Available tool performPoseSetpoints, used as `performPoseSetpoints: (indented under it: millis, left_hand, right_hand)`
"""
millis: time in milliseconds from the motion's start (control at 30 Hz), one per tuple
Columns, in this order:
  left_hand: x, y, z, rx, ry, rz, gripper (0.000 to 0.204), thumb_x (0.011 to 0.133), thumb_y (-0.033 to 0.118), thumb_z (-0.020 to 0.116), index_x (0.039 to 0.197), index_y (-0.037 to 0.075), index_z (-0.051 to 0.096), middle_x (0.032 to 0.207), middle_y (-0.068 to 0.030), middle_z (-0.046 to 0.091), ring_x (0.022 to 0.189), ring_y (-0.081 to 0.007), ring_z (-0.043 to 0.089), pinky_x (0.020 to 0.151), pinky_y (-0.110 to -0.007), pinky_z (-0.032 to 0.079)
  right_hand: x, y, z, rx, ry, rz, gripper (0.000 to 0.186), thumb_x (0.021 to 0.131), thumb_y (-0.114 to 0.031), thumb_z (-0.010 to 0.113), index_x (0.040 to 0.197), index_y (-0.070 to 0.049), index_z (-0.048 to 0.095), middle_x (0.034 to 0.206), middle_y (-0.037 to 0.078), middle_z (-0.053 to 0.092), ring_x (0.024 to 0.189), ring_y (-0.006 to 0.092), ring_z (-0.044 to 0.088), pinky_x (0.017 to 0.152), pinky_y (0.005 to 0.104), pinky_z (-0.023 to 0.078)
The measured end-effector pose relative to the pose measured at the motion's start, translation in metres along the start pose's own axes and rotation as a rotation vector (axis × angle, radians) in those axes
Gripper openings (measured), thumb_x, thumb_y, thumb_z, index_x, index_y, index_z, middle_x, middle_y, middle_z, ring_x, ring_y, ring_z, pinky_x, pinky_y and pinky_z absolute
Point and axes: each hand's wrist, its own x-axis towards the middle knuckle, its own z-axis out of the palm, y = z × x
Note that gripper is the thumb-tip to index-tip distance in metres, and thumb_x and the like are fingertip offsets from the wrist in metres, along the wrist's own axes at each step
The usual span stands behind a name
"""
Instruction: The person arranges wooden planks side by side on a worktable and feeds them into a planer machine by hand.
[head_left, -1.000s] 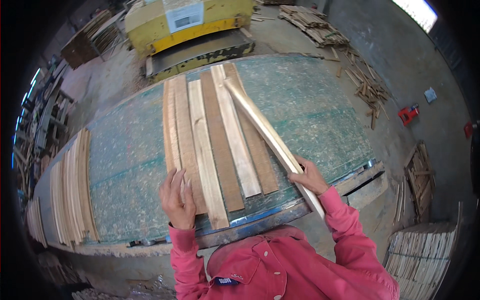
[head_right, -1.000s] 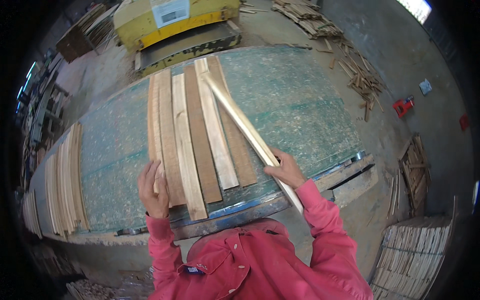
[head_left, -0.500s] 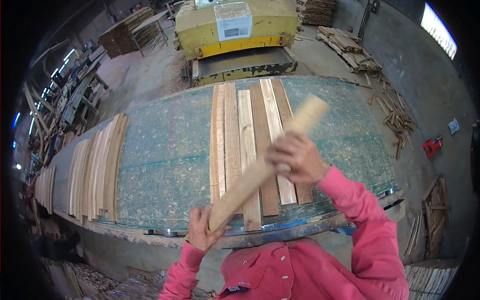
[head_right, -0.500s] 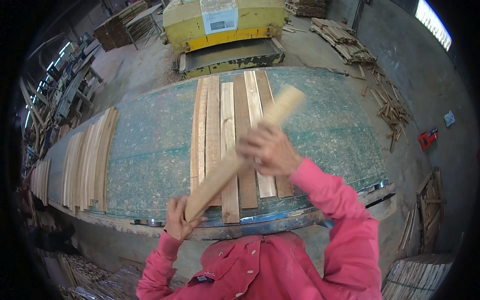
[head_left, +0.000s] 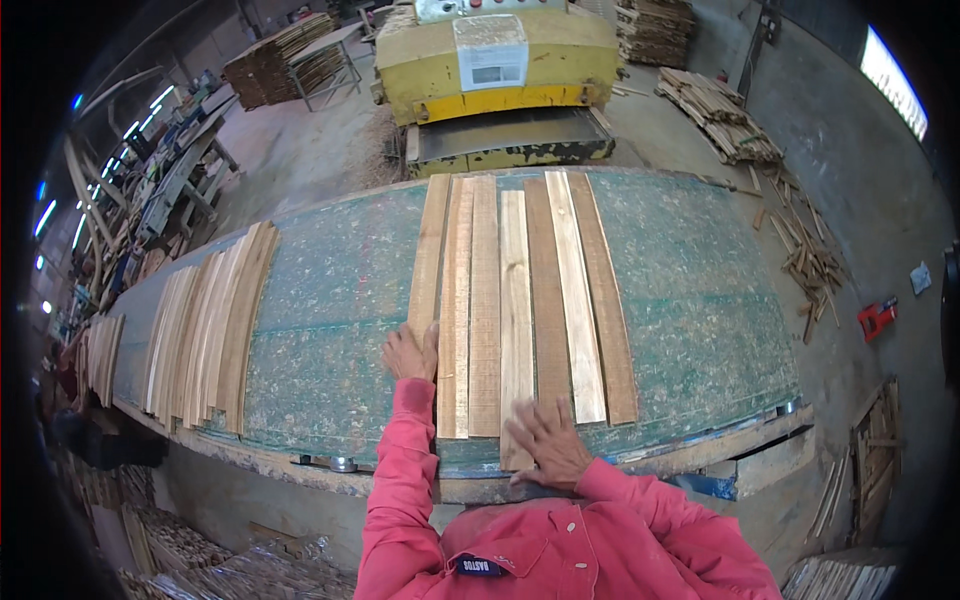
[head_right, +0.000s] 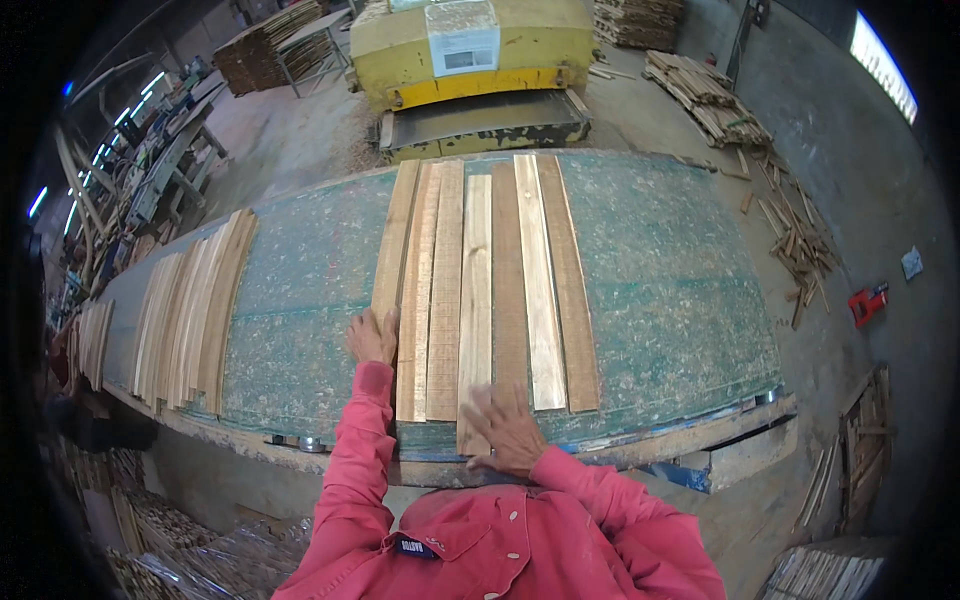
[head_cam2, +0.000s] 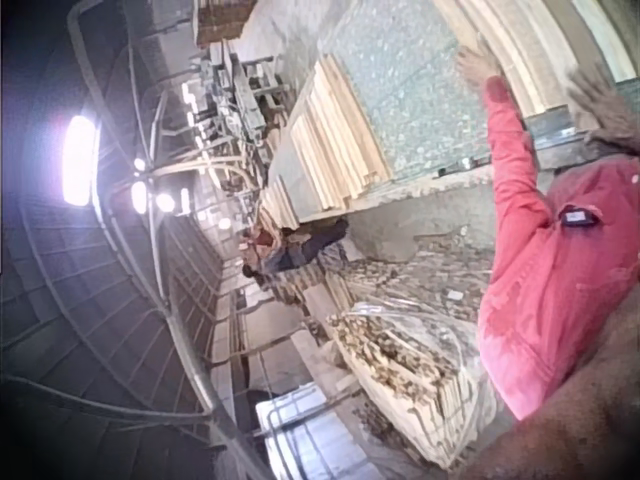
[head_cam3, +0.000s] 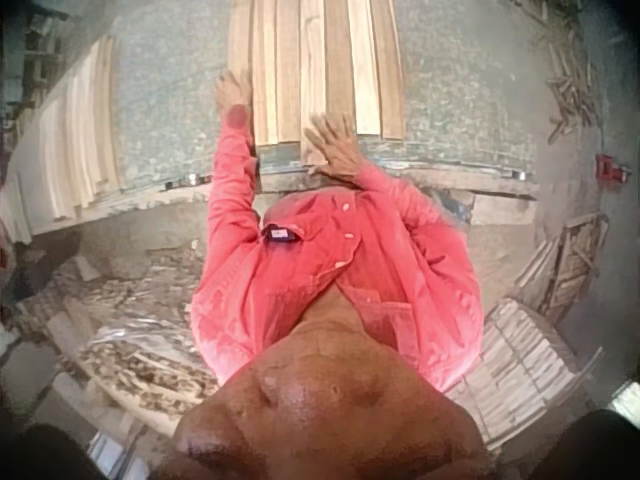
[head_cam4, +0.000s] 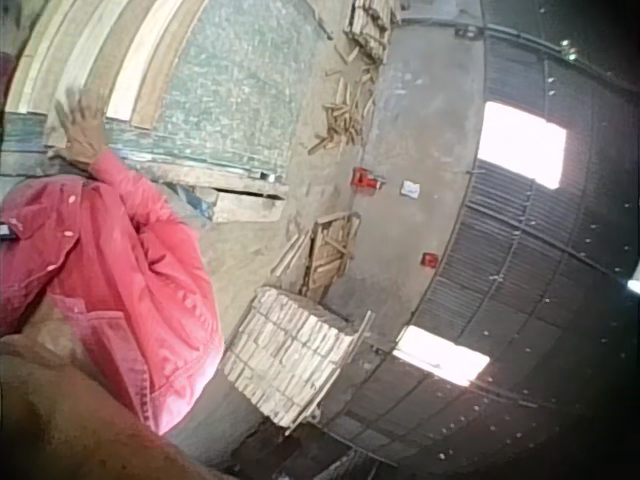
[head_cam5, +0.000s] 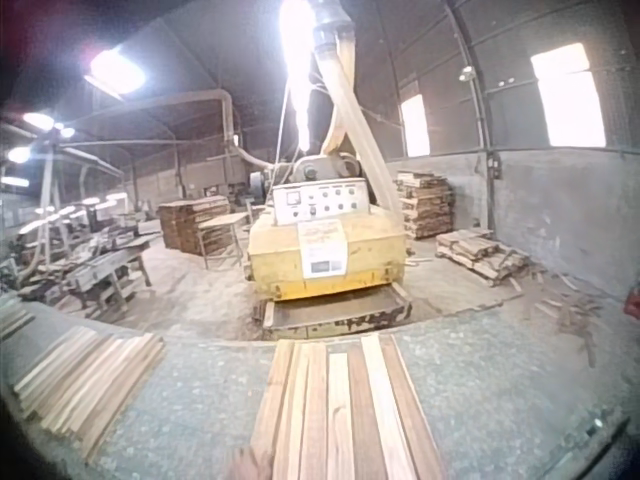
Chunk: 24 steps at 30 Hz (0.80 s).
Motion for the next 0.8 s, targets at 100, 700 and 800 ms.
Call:
performPoseSetpoints:
  millis: [100,700,800]
  left_hand:
    - [-0.001,0.008,0.009,-0.011,-0.006,0.014,0.066,0.092,0.058,0.060,0.121,-0.002,0.058,0.114,-0.0241,0.056,0.107,-0.0428,0.051,0.096,-0.054,0.039]
    - [-0.124,0.032,-0.065,0.224,-0.367,0.315,0.145,0.044,0.088,0.076,0.160,0.016,0.026,0.163,-0.0332,0.005,0.138,-0.0630,0.020,0.109,-0.074,0.018]
    - [-0.129,0.027,-0.053,0.192,-0.300,0.349,0.146,0.043,0.090,0.074,0.160,0.017,0.028,0.163,-0.0340,0.008,0.137,-0.0637,0.020,0.108,-0.075,0.018]
  right_hand:
    - [0.011,0.006,-0.006,-0.096,0.086,0.077,0.094,0.083,-0.068,0.061,0.154,-0.011,0.039,0.165,0.016,0.026,0.154,0.0382,0.018,0.119,0.0713,0.003]
    - [-0.057,0.083,-0.062,0.206,0.122,0.803,0.133,0.044,-0.054,0.097,0.142,0.009,0.033,0.119,0.022,0.046,0.113,0.0425,0.050,0.094,0.0497,0.044]
    - [-0.046,0.081,-0.052,0.110,0.165,0.816,0.131,0.043,-0.052,0.097,0.139,0.011,0.034,0.116,0.022,0.047,0.109,0.0430,0.052,0.093,0.0483,0.045]
